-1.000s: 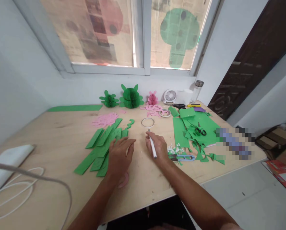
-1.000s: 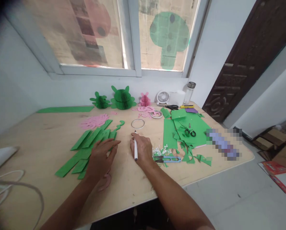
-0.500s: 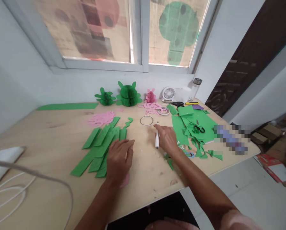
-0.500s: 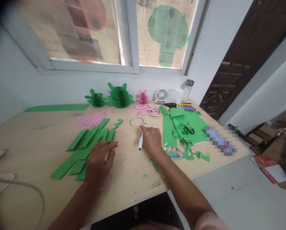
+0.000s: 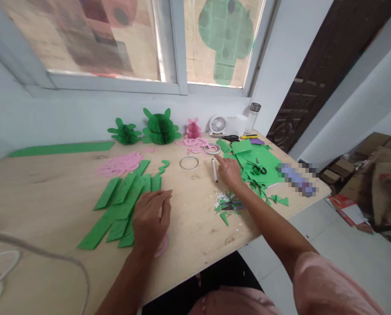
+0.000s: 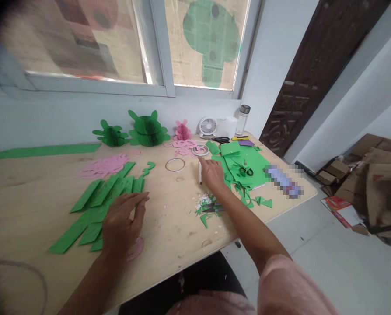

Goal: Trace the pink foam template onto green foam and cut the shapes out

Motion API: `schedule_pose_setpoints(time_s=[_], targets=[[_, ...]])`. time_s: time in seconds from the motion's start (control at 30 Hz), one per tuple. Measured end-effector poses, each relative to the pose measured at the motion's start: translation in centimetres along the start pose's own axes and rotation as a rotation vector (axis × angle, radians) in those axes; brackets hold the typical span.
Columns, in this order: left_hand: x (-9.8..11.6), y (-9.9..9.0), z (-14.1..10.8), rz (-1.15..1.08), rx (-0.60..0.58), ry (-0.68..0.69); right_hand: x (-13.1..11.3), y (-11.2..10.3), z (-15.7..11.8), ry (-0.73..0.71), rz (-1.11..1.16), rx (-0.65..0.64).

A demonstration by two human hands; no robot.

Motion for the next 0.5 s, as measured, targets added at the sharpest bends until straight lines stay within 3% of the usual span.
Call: schedule_pose_setpoints(time_s=[0.17,0.33,0.5], targets=[[0.4,0.1,0.0,-0.01,0.017,0.041,-0.3,-0.6,-5.9,-0.05,0.075,0.035],[0.1,0.1,-0.1,-0.035,0.032,0.006,2.6,-1.6,-13.1,-0.008,0.2,0.3],[-0.3,0.3,-0.4,-0.024,0.027,-0.048,4.5,-1.3,-16.0,-0.058,0.195,0.344]])
Point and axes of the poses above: each hand's wrist, its own z-axis towards the middle knuckle, its own y-axis out of the palm, x = y × z, the point moved 8 cm from there along z, towards the middle knuckle, and after that the axes turned 15 degrees about -z, right-handed, at the moved point
